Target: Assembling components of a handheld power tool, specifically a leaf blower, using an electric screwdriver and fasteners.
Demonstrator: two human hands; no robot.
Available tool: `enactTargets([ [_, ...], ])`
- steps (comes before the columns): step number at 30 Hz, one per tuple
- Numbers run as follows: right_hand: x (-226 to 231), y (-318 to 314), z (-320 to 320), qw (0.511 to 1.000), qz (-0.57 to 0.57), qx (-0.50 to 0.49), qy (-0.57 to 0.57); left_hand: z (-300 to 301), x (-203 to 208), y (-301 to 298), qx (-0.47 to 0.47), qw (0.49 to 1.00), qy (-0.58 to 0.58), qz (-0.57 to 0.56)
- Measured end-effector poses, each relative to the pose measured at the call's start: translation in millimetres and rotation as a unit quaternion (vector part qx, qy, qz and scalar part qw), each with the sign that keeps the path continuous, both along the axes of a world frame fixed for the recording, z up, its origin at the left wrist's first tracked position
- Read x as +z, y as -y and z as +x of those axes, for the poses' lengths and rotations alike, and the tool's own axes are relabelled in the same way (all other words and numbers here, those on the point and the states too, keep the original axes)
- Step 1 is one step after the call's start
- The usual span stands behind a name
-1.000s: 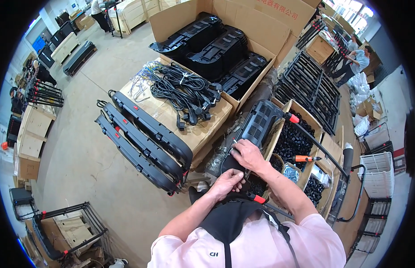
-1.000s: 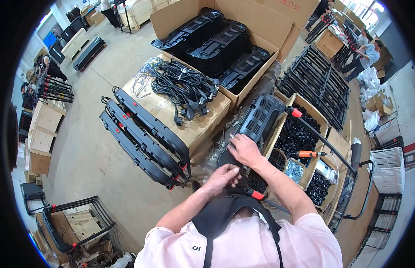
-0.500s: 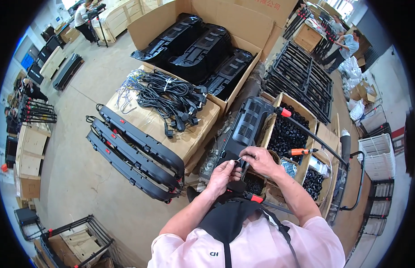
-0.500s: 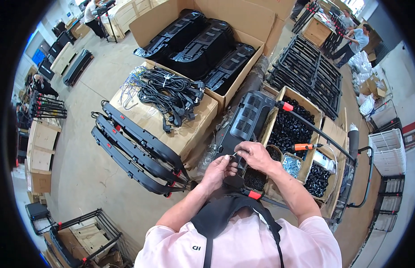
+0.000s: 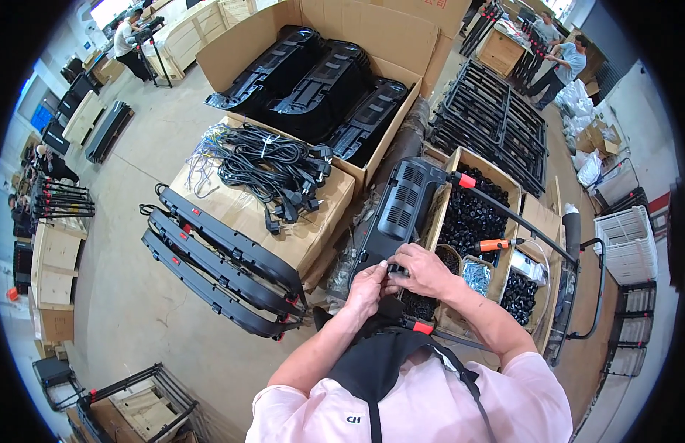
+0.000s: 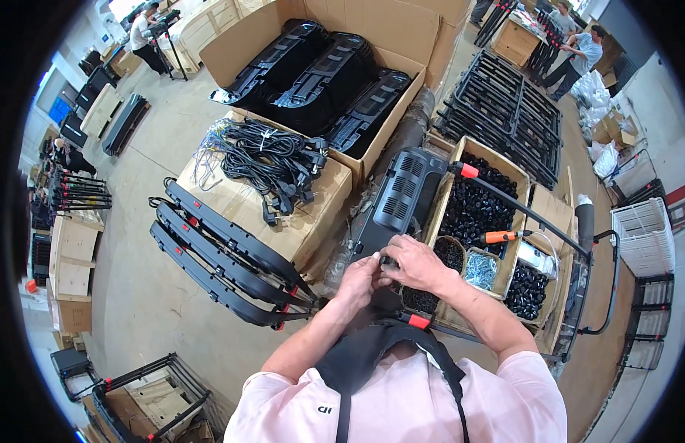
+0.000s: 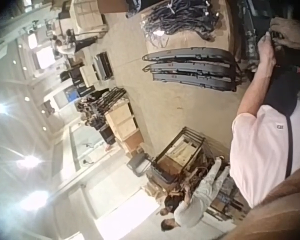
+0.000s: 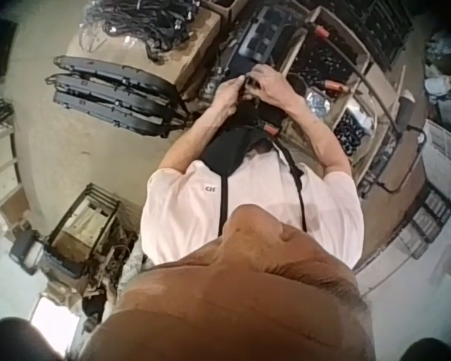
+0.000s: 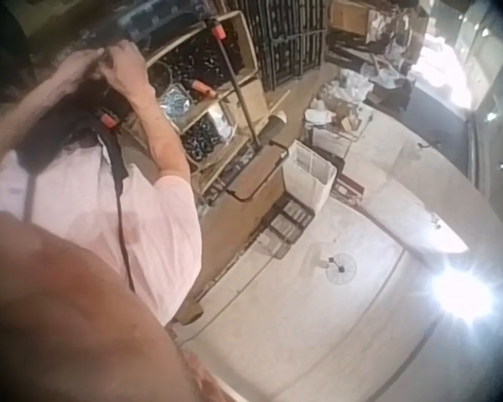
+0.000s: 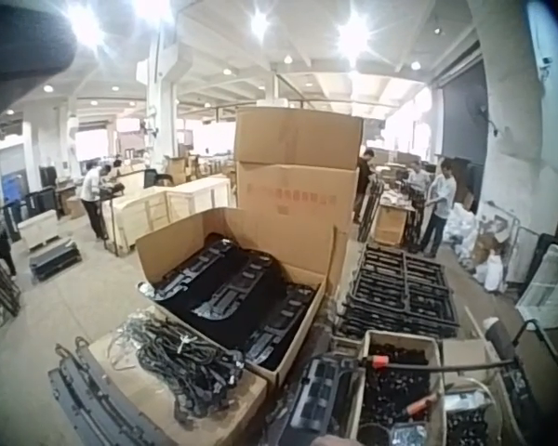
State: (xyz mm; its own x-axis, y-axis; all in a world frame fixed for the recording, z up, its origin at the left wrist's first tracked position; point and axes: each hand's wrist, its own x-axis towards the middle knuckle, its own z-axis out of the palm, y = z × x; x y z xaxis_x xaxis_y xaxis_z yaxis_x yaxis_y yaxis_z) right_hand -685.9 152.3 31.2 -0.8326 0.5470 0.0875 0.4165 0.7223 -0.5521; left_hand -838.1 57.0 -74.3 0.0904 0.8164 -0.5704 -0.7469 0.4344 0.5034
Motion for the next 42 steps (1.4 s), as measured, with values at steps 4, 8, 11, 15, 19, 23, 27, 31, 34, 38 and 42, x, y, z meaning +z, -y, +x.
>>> enactTargets([
  [4,-10,-15,-1,1.0,0.009,0.008,0.015,2,-4,-2,0.015,1.0,0.02,0.007],
  [8,-25,-74,-3,0.989,0.086,-0.072,-0.093,3,25,-3,-0.004,1.0,-0.008,0.026],
  [11,-40,-125,-20,0.978,0.12,-0.123,-0.115,4,18,12,-0.062,0.997,0.002,0.039],
  [15,-61,-174,-32,0.979,0.144,-0.116,-0.085,10,23,32,-0.081,0.996,-0.009,0.032],
  [19,-74,-194,-39,0.982,0.163,-0.09,-0.042,6,24,44,-0.069,0.998,-0.007,0.01],
  [23,-85,-203,-37,0.982,0.169,-0.076,-0.023,5,29,49,-0.044,0.999,-0.018,-0.001],
  [27,-84,-202,-43,0.981,0.164,-0.098,-0.007,8,31,51,-0.038,0.999,-0.036,-0.004],
  [31,-85,-198,-44,0.98,0.15,-0.131,0.006,19,37,46,-0.062,0.997,-0.045,-0.009],
  [34,-82,-195,-48,0.98,0.15,-0.131,0.016,29,36,46,-0.075,0.996,-0.055,-0.015],
  [38,-94,-203,-43,0.977,0.154,-0.148,-0.014,44,33,40,-0.1,0.993,-0.056,-0.013],
  [42,-86,-203,-45,0.982,0.106,-0.154,0.0,53,24,44,-0.124,0.99,-0.066,-0.023],
])
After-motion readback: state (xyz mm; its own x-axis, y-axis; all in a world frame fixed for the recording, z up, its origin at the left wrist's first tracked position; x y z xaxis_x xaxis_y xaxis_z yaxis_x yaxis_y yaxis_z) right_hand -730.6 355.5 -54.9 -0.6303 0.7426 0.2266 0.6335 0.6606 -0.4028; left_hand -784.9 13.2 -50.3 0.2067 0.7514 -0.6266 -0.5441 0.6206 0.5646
